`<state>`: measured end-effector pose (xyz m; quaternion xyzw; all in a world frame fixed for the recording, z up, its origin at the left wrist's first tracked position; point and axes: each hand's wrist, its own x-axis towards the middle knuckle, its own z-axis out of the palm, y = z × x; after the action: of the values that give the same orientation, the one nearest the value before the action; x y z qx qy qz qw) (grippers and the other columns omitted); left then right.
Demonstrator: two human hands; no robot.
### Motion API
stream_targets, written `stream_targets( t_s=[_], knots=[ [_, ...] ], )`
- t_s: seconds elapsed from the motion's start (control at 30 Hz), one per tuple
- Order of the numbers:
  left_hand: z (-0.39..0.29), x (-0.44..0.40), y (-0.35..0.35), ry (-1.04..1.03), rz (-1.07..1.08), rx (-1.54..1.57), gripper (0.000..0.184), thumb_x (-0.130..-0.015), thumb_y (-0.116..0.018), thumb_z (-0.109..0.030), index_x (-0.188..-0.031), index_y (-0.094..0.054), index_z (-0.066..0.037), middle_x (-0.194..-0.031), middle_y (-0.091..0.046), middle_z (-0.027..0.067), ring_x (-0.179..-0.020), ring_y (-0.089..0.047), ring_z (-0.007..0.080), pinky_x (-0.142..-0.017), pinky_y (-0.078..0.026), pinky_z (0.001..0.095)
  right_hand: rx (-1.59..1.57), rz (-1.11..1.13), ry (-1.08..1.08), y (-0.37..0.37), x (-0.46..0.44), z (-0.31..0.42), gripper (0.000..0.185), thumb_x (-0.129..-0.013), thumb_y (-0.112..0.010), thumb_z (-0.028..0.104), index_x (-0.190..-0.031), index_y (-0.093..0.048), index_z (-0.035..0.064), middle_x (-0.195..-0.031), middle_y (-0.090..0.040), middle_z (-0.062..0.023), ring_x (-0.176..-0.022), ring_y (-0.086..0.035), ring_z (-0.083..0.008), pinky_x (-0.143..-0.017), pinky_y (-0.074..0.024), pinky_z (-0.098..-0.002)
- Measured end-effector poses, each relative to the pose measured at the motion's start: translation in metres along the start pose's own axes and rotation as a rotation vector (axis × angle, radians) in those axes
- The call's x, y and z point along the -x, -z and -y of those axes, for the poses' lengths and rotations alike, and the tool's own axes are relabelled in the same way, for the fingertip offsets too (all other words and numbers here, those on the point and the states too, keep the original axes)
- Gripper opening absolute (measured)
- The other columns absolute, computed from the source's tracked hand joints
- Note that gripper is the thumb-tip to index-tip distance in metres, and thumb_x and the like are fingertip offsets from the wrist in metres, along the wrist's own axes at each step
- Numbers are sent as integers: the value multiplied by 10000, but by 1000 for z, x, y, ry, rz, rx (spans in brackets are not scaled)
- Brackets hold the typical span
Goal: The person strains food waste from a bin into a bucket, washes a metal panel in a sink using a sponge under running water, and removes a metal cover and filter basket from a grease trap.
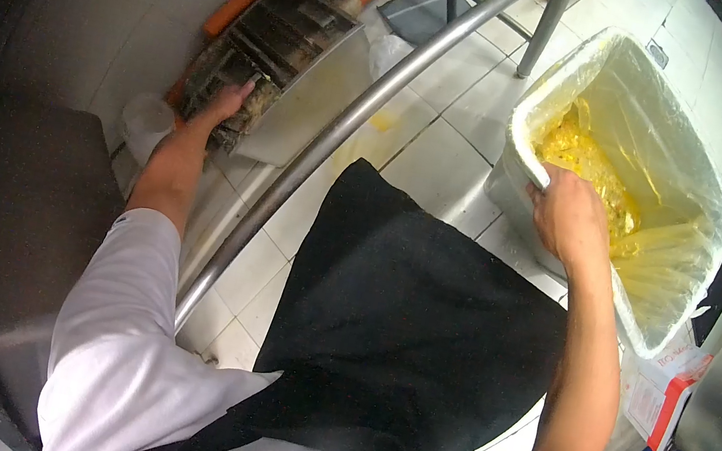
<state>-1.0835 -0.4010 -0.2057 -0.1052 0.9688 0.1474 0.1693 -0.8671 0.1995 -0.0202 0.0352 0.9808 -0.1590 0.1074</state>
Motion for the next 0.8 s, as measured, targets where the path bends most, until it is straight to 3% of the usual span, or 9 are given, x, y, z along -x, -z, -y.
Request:
stream_targets(
  t_s=[0.13, 0.23, 0.43, 0.63, 0.8],
  knots=[
    [15, -16, -9, 8, -72, -87, 811, -927, -328, -646, -1237, -556, 68, -1314, -507, 279, -1245, -460, 415, -1036, -347, 455, 29, -2, 9, -3, -2, 0, 215, -852, -607, 161, -1025, -654, 42, -934, -648, -250, -918, -607, -427, -817, -469, -502],
    [-2, -14, 14, 6, 170, -114, 834, -926, -304, -663, -1203, -574, 75, -1288, -526, 282, -1227, -472, 417, -1022, -358, 461, 52, 9, 7, -3, -4, 0, 214, -852, -610, 164, -1020, -659, 41, -934, -650, -250, -917, -612, -423, -818, -470, -499],
    [21, -34, 22, -78, 20, -119, 840, -904, -360, -686, -1134, -600, 85, -1191, -578, 271, -1071, -558, 409, -934, -417, 468, 38, 23, -12, -2, -9, 2, 224, -856, -610, 170, -1030, -659, 37, -940, -650, -250, -922, -615, -420, -820, -474, -495],
    [-8, 8, 54, 59, 18, 107, 850, -868, -442, -698, -1176, -583, 82, -1146, -607, 252, -1055, -581, 358, -877, -452, 442, 36, 24, 9, -3, -12, -3, 253, -863, -608, 181, -1064, -650, 32, -957, -650, -252, -938, -614, -417, -835, -472, -489],
    [-16, 22, 68, 132, 24, 111, 907, -828, -459, -746, -1234, -555, 58, -1186, -586, 246, -1039, -589, 324, -868, -460, 449, 29, 41, -12, 1, -9, 3, 266, -864, -608, 181, -1080, -645, 30, -974, -647, -256, -955, -611, -415, -848, -468, -489]
  ],
)
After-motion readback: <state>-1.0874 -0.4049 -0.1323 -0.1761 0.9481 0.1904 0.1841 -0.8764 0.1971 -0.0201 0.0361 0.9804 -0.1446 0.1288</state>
